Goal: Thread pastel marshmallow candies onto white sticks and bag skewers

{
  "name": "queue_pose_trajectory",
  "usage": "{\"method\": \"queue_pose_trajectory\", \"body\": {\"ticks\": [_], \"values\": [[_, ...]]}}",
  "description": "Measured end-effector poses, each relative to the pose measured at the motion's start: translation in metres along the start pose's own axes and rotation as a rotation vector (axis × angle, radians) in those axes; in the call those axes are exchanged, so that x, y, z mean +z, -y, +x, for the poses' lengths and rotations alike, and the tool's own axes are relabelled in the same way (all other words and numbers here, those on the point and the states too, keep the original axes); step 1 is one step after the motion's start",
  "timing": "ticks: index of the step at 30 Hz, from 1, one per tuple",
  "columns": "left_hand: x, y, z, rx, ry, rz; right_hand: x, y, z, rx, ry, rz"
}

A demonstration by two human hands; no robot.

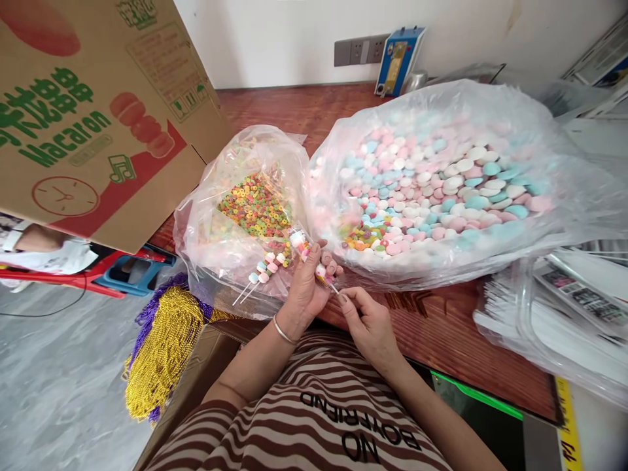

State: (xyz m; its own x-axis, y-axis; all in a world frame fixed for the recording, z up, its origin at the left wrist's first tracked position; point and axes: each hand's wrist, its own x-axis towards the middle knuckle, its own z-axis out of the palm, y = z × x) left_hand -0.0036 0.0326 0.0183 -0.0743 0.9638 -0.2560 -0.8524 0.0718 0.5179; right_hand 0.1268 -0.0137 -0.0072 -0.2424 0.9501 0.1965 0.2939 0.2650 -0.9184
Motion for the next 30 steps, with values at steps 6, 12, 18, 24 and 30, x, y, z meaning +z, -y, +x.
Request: {"method": "queue_pose_trajectory", "body": {"ticks": [6, 12, 18, 24, 30], "values": [[-0.002, 0.002, -0.014, -0.035, 0.093, 0.173, 0.001, -0.002, -0.003, -0.040, -0.055, -0.017], [-0.012, 0.017, -0.028, -0.116, 0.096, 0.370, 0.000, -0.008, -0.005, -0.129, -0.150, -0.146], [-0.018, 0.021, -0.033, -0.096, 0.156, 0.509, 0.002, -0.011, -0.005, -0.163, -0.172, -0.208], [-0.018, 0.030, -0.039, -0.040, 0.219, 0.621, 0.003, -0.006, -0.003, -0.192, -0.219, -0.215], [-0.018, 0.026, -0.041, -0.030, 0.186, 0.732, 0.007, -0.014, -0.005, -0.366, -0.391, -0.442]]}}
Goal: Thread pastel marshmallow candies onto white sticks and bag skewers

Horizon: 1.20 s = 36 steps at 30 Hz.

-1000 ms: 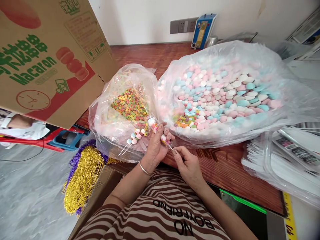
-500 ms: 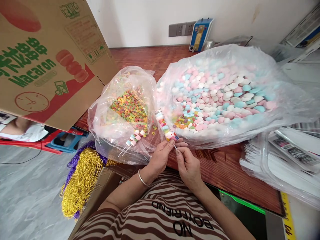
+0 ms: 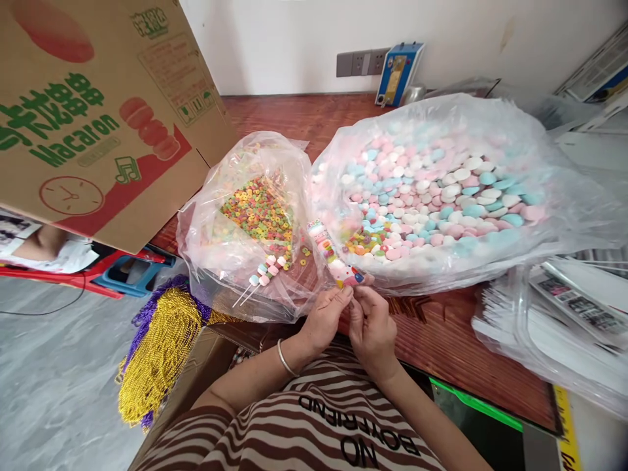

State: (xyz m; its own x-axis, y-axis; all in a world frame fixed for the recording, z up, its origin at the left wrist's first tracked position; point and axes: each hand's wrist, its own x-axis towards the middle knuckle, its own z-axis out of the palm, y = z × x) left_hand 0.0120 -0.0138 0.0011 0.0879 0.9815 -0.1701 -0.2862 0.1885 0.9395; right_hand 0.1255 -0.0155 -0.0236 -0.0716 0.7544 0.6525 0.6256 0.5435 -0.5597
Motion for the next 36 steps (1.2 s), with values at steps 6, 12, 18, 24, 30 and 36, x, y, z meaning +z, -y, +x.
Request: {"method": "queue_pose_trajectory", "body": {"ticks": [6, 12, 18, 24, 30, 36], "values": [[-0.007, -0.018, -0.007, 0.108, -0.129, 0.246, 0.006, -0.009, 0.005, -0.170, 0.168, -0.084], [-0.022, -0.040, -0.017, 0.231, -0.013, 0.304, 0.006, -0.010, 0.011, -0.335, 0.100, -0.076], [-0.035, -0.034, -0.019, 0.099, -0.211, -0.019, 0.009, -0.003, 0.012, -0.458, 0.074, -0.162], [-0.037, -0.016, -0.011, 0.008, -0.262, -0.196, 0.016, 0.003, 0.004, -0.458, 0.087, -0.183], [-0.037, -0.011, -0.007, -0.036, -0.289, -0.278, 0.016, 0.005, -0.001, -0.384, 0.083, -0.201], [-0.039, -0.012, -0.009, -0.056, -0.258, -0.245, 0.015, 0.006, -0.003, -0.319, 0.088, -0.194]]}}
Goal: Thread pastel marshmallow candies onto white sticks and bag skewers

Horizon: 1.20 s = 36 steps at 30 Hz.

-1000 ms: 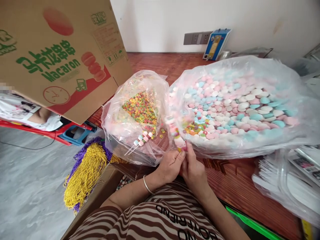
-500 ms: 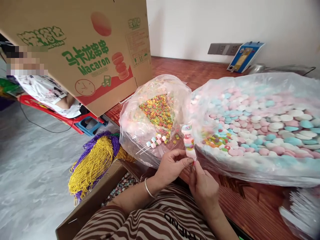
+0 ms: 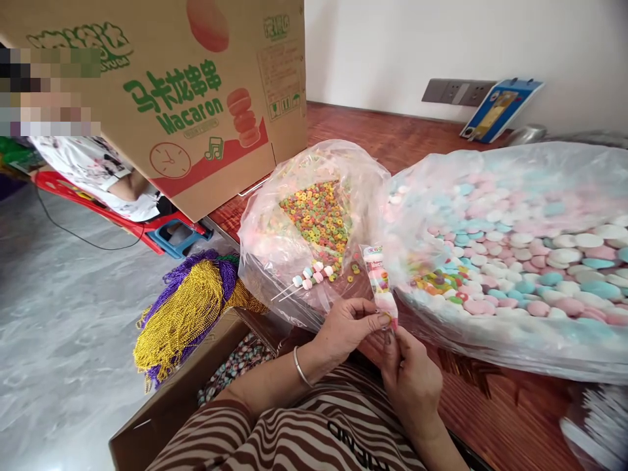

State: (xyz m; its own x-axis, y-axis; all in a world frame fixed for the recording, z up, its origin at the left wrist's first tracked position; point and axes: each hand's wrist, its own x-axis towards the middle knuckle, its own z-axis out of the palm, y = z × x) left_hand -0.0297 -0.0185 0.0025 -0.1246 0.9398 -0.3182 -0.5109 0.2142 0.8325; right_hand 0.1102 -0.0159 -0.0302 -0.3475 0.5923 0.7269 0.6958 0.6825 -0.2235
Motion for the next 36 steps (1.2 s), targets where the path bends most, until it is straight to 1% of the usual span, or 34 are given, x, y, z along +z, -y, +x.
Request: {"method": "queue_pose_trajectory", "body": {"ticks": [7, 13, 15, 16, 17, 19, 21, 22, 24, 27, 30, 32, 34, 36], "values": [[0.000, 0.001, 0.003, -0.012, 0.009, -0.018, 0.001, -0.002, 0.000, 0.028, 0.000, 0.014], [-0.004, 0.001, 0.006, -0.031, 0.040, -0.023, 0.005, -0.010, -0.002, -0.045, 0.040, 0.038], [-0.006, 0.002, 0.007, -0.032, 0.037, -0.020, 0.005, -0.009, -0.002, -0.029, 0.071, 0.079], [-0.007, 0.003, 0.007, -0.026, 0.029, -0.027, 0.004, -0.007, -0.002, 0.013, 0.093, 0.123], [-0.007, 0.003, 0.007, -0.017, 0.022, -0.036, 0.003, -0.004, -0.002, 0.087, 0.115, 0.188], [-0.008, 0.002, 0.007, 0.019, 0.007, -0.043, 0.000, 0.002, 0.002, 0.311, 0.146, 0.370], [-0.009, 0.001, 0.008, 0.062, 0.007, -0.013, -0.003, 0.007, 0.008, 0.536, 0.141, 0.578], [-0.009, 0.001, 0.008, 0.078, 0.018, 0.019, -0.005, 0.009, 0.011, 0.615, 0.129, 0.671], [-0.009, 0.003, 0.007, 0.095, 0.042, 0.098, -0.007, 0.011, 0.018, 0.681, 0.098, 0.787], [-0.004, 0.009, 0.002, 0.099, 0.027, 0.165, -0.009, 0.011, 0.024, 0.672, 0.018, 0.779], [0.003, 0.012, -0.001, 0.079, -0.017, 0.084, -0.009, 0.010, 0.022, 0.630, -0.070, 0.723], [0.006, 0.011, -0.001, 0.075, -0.041, 0.018, -0.009, 0.009, 0.019, 0.523, -0.096, 0.646], [0.007, 0.011, 0.000, 0.087, -0.064, -0.008, -0.008, 0.010, 0.015, 0.363, -0.083, 0.520], [0.005, 0.012, 0.002, 0.104, -0.081, 0.002, -0.007, 0.011, 0.012, 0.258, -0.067, 0.415]]}}
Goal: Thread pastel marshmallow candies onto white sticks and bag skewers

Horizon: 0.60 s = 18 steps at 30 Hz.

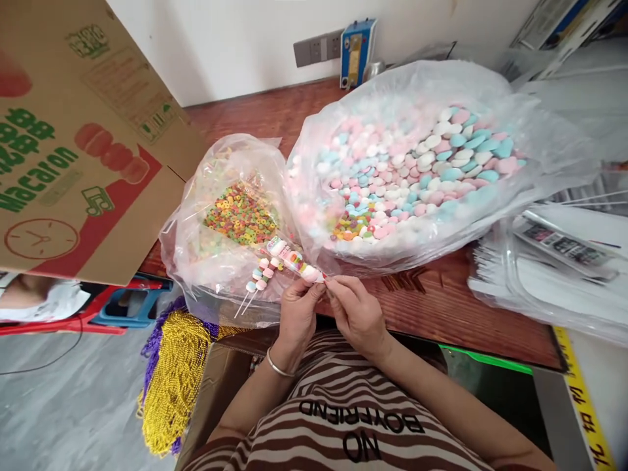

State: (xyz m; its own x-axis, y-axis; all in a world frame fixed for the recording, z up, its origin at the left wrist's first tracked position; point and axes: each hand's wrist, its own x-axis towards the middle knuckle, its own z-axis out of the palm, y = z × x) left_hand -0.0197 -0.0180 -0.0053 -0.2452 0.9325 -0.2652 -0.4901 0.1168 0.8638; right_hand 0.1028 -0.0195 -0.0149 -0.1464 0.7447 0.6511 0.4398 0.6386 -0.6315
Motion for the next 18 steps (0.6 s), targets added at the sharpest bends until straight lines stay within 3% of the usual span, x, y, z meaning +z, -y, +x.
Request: {"method": "queue_pose_trajectory", "body": {"ticks": [2, 5, 8, 11, 13, 15, 18], "values": [[-0.003, 0.003, 0.002, 0.029, -0.013, 0.026, 0.001, 0.000, -0.002, -0.026, -0.015, -0.007], [-0.005, 0.007, 0.005, 0.068, -0.028, 0.079, -0.002, 0.000, 0.000, 0.064, -0.050, 0.178], [-0.004, 0.007, 0.007, 0.031, 0.033, 0.046, -0.007, 0.001, 0.007, 0.376, 0.030, 0.574], [-0.005, 0.004, 0.009, -0.016, 0.159, -0.031, -0.010, 0.005, 0.013, 0.794, 0.176, 1.143], [-0.007, 0.001, 0.011, -0.026, 0.246, -0.027, -0.009, 0.006, 0.016, 0.999, 0.260, 1.422], [-0.010, 0.000, 0.013, -0.023, 0.318, -0.008, -0.007, 0.007, 0.017, 1.118, 0.322, 1.543], [-0.013, 0.001, 0.017, 0.012, 0.305, -0.002, -0.002, 0.007, 0.014, 1.129, 0.338, 1.482]]}}
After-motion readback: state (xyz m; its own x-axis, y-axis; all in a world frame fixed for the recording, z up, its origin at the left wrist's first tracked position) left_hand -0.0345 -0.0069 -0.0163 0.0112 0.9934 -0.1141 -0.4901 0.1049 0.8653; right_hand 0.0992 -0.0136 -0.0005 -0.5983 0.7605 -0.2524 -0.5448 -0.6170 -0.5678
